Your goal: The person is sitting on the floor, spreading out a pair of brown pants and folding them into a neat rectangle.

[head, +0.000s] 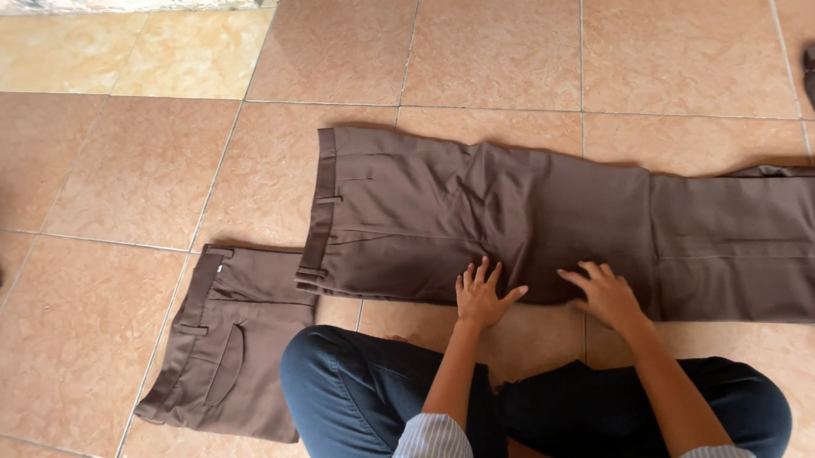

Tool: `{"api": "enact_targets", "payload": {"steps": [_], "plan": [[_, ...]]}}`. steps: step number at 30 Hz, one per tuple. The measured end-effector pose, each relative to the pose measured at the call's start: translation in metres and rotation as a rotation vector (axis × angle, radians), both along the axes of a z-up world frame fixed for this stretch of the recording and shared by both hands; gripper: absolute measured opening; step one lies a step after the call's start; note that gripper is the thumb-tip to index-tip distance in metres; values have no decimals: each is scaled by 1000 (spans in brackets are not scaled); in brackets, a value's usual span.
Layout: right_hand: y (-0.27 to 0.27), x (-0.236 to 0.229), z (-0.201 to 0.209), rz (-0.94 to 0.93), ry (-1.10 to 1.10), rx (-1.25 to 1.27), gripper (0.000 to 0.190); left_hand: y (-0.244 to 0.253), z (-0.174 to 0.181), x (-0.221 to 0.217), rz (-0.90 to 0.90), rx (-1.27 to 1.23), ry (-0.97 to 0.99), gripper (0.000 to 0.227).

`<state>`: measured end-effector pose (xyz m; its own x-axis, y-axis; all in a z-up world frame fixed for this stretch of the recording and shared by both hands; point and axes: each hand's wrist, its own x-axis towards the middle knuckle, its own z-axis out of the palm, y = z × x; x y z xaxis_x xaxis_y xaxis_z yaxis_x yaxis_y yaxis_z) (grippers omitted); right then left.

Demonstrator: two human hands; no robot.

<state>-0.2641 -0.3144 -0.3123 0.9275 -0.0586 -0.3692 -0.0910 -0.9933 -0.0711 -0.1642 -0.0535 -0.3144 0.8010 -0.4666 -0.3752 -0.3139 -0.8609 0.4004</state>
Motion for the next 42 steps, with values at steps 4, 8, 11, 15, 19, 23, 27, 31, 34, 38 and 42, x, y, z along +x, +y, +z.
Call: {"api": "enact_targets", "payload": {"steps": [4, 8, 11, 15, 19, 23, 27, 31, 34, 38, 42], "plan": [[-29, -4, -45, -33, -307, -155, 34, 33, -13, 43, 221, -179, -358, 70], [-69, -2, -90, -316, -167, -251, 26, 143, -130, 147, 1344, -38, -294, 72], [-108, -4, -120, -452, -63, -369, 12, 128, -57, 107, 1895, -283, 58, 82], [-100, -17, -64, -593, 57, -354, 23, 134, -99, 112, 2025, -369, -35, 102], [-91, -20, -52, -611, 127, -364, 28, 114, -110, 121, 1961, -697, 78, 89], [-60, -7, -15, -579, 88, -260, 37, 87, -33, 108, 1870, -865, 66, 77], [-11, 16, 31, -483, -90, -50, 63, 75, -11, 86, 1716, -892, 29, 89], [85, 44, 114, -290, -370, 331, 42, 73, -18, 69, 1599, -822, 60, 81], [147, 69, 144, -160, -484, 633, 34, 72, 17, 52, 1376, -810, -51, 57], [198, 114, 100, -100, -418, 873, 48, 71, 25, 49, 1223, -856, -66, 17], [222, 140, 59, -208, -224, 959, 56, 72, 29, 44, 1172, -725, -53, 18]]}}
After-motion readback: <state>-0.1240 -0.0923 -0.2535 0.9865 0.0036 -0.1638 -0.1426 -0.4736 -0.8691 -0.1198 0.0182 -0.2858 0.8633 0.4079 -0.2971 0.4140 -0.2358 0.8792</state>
